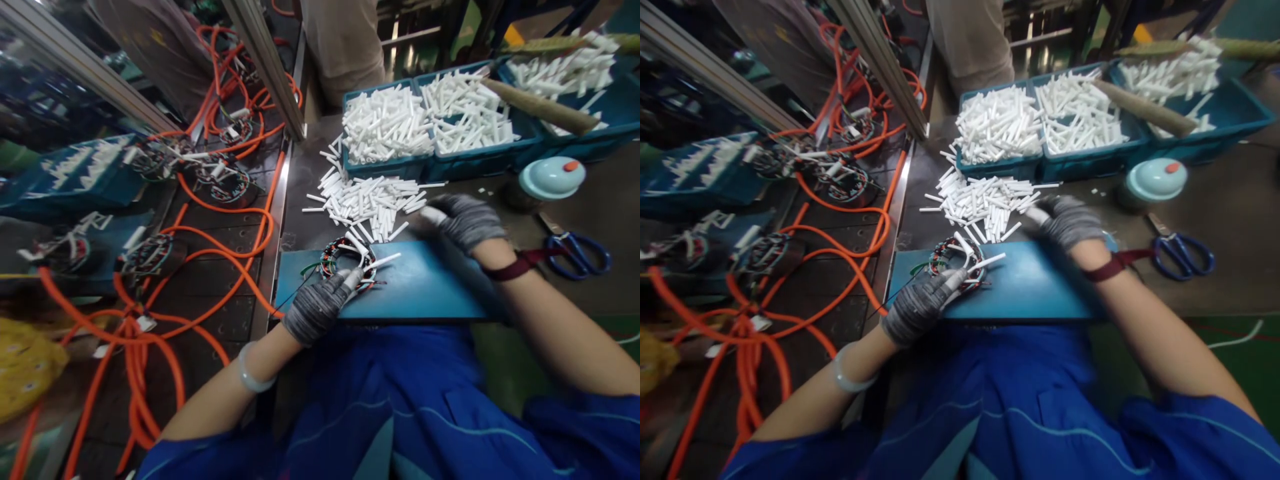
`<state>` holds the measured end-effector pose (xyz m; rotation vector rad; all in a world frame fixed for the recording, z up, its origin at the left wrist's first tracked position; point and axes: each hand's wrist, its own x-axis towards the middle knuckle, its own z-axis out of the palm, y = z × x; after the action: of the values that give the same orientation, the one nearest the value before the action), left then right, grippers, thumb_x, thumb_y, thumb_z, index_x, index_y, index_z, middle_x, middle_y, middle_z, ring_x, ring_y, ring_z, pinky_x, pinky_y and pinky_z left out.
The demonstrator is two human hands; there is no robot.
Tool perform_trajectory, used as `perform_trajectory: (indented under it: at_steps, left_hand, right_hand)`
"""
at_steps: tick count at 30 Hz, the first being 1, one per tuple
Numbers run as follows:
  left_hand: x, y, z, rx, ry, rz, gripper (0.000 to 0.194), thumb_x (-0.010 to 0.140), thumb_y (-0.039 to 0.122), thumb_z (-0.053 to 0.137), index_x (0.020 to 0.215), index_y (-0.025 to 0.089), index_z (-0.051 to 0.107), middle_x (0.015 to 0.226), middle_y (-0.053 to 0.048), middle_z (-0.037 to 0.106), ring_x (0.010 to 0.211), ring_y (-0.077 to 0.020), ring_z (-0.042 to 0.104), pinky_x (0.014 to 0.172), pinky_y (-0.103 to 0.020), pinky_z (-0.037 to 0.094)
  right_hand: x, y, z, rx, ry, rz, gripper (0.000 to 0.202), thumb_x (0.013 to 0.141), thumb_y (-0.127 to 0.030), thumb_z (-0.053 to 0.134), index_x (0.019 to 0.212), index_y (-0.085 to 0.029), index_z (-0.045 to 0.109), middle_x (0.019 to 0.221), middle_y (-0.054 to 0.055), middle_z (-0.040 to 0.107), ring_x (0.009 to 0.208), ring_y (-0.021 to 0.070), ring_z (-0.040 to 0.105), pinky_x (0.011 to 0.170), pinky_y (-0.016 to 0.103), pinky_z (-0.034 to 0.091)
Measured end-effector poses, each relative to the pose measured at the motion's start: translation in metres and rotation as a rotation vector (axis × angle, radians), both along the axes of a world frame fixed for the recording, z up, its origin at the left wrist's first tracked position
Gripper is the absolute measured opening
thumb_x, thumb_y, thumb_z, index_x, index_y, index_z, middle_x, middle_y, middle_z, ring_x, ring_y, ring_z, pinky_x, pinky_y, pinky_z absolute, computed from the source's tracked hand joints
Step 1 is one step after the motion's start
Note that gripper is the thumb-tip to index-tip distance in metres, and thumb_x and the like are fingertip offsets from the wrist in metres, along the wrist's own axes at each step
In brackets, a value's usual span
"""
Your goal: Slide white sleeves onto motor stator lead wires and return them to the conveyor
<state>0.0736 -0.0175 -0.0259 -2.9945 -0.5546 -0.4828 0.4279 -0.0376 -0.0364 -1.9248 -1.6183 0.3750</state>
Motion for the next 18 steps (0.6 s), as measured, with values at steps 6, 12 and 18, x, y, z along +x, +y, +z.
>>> perform_trajectory:
  at_steps: [6,12,18]
  left_hand:
    - [0.002,-0.005,-0.003,-0.148,-0.018,0.063,0.036,0.102,0.026,0.053,0.136,0.017,0.063,0.125,-0.013,0.074,0.114,-0.0248,0.071,0.098,-0.038,0.058]
    - [0.001,-0.009,-0.002,-0.132,-0.088,0.02,0.034,0.1,0.03,0.059,0.127,0.011,0.067,0.122,-0.017,0.074,0.113,-0.0257,0.073,0.09,-0.034,0.062]
    - [0.001,-0.006,-0.001,-0.082,-0.063,0.043,0.031,0.101,0.031,0.057,0.125,0.015,0.069,0.118,-0.014,0.077,0.104,-0.0237,0.076,0.083,-0.032,0.064]
  right_hand:
    - [0.024,-0.005,-0.005,-0.022,-0.225,-0.18,0.021,0.087,-0.03,0.067,0.095,-0.011,0.073,0.112,0.024,0.071,0.11,0.0341,0.061,0.101,0.055,0.043]
    - [-0.078,-0.084,0.002,0.097,0.281,-0.017,0.03,0.09,-0.041,0.064,0.113,-0.023,0.071,0.1,0.007,0.077,0.082,0.0224,0.072,0.077,0.039,0.06]
    - [-0.11,-0.094,-0.017,-0.004,0.672,-0.046,0.024,0.084,-0.037,0.068,0.1,-0.022,0.078,0.094,0.005,0.079,0.083,0.0223,0.074,0.079,0.038,0.061]
